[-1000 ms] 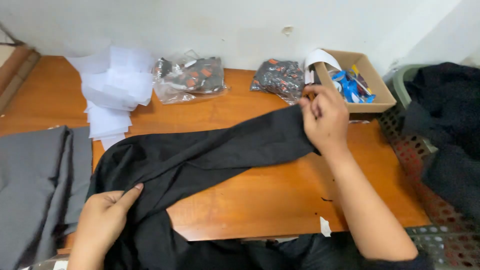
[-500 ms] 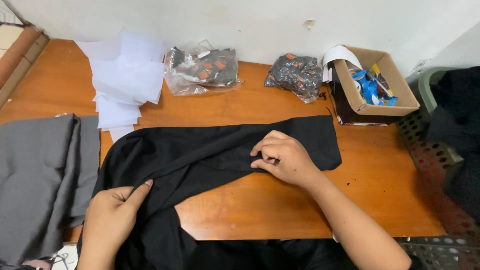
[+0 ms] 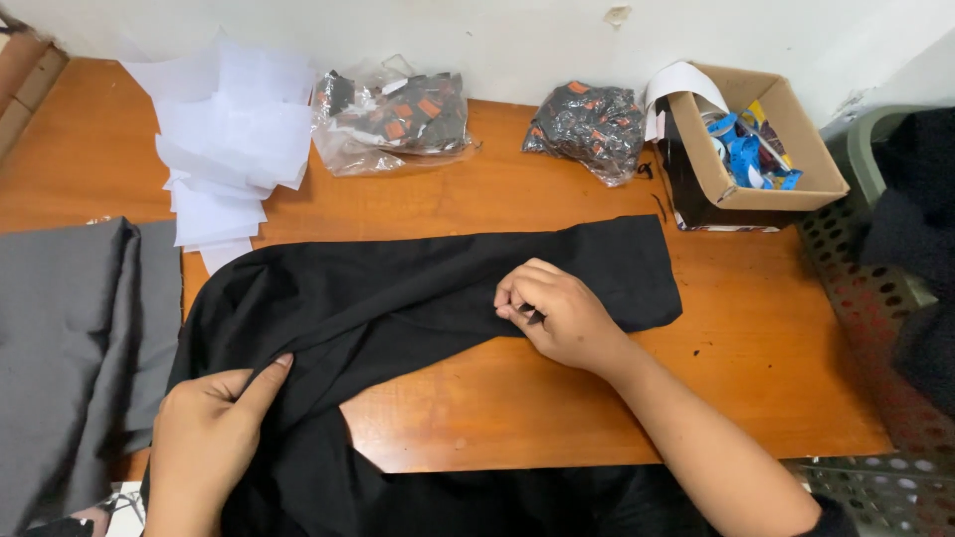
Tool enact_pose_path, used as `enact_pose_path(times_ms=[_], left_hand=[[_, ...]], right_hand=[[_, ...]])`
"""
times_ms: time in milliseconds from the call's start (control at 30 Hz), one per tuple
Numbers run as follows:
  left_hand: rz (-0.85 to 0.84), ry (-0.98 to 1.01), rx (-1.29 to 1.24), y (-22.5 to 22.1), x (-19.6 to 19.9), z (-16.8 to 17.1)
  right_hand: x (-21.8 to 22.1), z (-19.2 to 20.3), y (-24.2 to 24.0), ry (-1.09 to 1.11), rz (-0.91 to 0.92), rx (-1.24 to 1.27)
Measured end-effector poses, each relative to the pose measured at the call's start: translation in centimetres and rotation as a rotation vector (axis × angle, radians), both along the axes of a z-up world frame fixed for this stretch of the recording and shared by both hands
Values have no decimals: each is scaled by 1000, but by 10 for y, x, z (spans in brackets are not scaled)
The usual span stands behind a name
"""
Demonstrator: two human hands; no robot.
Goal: Trimming loose threads from a black garment using thread snips
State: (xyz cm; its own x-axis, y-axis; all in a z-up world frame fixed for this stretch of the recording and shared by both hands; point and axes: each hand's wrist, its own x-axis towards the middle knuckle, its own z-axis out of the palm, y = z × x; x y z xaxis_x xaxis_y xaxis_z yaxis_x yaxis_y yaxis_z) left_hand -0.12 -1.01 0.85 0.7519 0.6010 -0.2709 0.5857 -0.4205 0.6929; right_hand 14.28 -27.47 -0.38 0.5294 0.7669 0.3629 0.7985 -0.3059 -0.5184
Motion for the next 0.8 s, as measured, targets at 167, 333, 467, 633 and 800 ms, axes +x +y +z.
enact_pose_path(times_ms=[167,333,467,633,800], left_hand=[[-14,-18,47,-3,0,0],[-1,-41,23,-5,-1,1],[6,-27,28,-4,-1,0],[7,-29,17,-2,0,-3],[3,-40,31,-4,-1,0]], right_hand=[[-1,-10,3,-80,-18,91],[-2,-11,-2,-137,-31,-23],[1,-4,-6,-60,-3,13],[4,11,-16,190,-7,231],[18,22,-66,826,153,853]])
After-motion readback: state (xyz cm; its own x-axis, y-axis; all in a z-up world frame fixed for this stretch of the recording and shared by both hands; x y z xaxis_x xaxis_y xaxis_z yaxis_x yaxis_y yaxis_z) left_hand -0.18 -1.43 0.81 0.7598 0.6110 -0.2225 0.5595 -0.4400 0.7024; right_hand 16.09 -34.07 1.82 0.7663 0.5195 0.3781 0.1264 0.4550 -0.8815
